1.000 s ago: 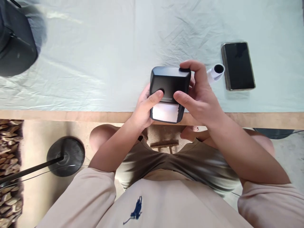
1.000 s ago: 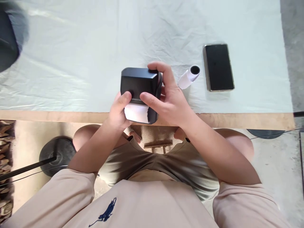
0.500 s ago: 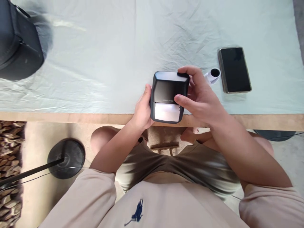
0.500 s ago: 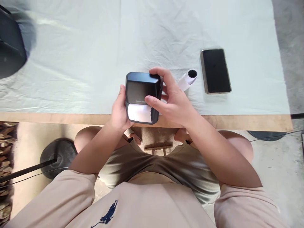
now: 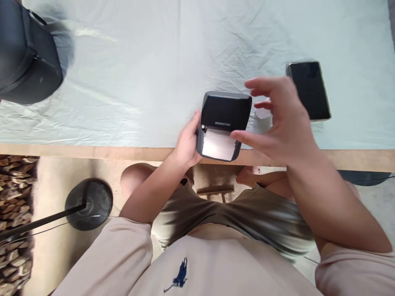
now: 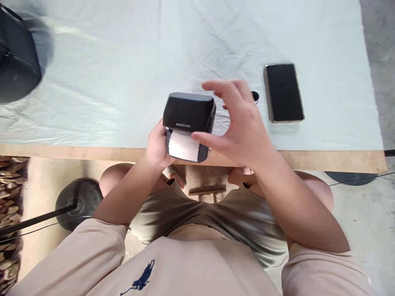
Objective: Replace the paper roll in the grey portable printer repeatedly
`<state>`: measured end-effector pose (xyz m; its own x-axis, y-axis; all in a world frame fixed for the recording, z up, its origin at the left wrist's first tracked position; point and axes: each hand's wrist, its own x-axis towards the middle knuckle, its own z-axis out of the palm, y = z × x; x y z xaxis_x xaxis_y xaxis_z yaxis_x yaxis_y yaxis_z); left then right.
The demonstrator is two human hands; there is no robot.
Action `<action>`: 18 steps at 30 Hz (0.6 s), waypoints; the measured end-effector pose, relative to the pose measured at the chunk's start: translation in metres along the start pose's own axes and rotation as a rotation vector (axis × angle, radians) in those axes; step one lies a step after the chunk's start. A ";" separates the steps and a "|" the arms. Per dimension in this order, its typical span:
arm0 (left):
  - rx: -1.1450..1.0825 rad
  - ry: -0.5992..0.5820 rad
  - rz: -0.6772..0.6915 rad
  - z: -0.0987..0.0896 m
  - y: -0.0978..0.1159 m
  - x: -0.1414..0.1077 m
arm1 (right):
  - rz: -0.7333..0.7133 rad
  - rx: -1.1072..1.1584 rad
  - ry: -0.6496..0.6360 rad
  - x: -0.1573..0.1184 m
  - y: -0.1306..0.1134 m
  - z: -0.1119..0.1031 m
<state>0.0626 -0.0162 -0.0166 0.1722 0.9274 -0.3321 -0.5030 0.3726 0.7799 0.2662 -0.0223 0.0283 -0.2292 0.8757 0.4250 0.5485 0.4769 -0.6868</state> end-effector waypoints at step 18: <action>0.071 -0.184 -0.030 0.001 0.004 -0.008 | -0.057 -0.475 -0.186 0.005 -0.002 0.000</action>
<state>0.0596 -0.0222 -0.0105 0.3416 0.9037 -0.2582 -0.4352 0.3956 0.8088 0.2640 -0.0188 0.0324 -0.3846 0.8688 0.3119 0.8263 0.4747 -0.3033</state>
